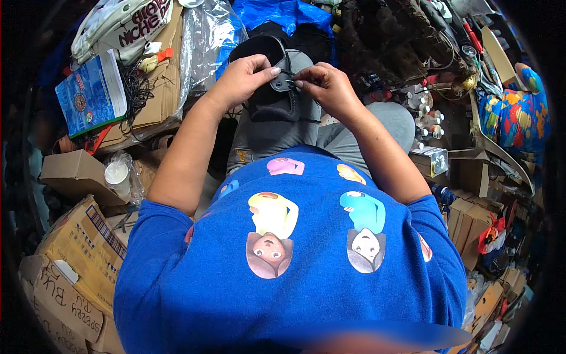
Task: Stitching or repairing a black leather boot by hand.
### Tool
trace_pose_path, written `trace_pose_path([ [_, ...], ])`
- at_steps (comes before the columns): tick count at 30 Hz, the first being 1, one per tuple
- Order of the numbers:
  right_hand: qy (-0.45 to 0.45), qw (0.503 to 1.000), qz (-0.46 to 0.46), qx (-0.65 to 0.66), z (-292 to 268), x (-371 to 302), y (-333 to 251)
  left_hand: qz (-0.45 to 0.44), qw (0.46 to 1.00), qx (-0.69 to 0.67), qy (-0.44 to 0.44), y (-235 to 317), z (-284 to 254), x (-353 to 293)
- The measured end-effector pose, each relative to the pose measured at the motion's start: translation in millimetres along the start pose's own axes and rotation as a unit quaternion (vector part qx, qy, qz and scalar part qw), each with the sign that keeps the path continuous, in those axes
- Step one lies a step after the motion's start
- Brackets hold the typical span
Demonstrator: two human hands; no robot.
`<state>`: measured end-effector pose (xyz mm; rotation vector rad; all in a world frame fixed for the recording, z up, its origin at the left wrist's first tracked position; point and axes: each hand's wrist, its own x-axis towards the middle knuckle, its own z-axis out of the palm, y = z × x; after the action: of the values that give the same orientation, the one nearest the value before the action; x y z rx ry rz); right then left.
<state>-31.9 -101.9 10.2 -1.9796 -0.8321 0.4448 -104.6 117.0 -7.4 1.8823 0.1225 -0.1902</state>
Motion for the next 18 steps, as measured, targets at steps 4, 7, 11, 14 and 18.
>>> trace_pose_path([
  [4, -0.024, 0.999, -0.002, -0.026, -1.9, -1.0, -1.2, 0.000, 1.000, -0.013, -0.003, 1.1, 0.4, -1.9],
  [7, -0.027, 0.999, 0.002, -0.032, -5.6, -2.5, -3.2, 0.034, 0.998, -0.052, 0.010, 3.5, 2.3, -4.6],
  [11, -0.023, 0.996, 0.000, -0.082, -9.0, -1.9, -4.8, 0.050, 0.996, -0.067, 0.003, 9.2, 3.3, -11.5],
  [14, -0.018, 0.997, 0.015, -0.078, -7.6, -1.6, -1.0, 0.048, 0.992, -0.111, -0.031, 13.8, 1.5, -14.3],
  [18, -0.021, 0.999, 0.026, 0.017, -1.8, -4.0, 11.2, 0.084, 0.993, -0.035, -0.078, 17.8, -3.7, -16.0],
])
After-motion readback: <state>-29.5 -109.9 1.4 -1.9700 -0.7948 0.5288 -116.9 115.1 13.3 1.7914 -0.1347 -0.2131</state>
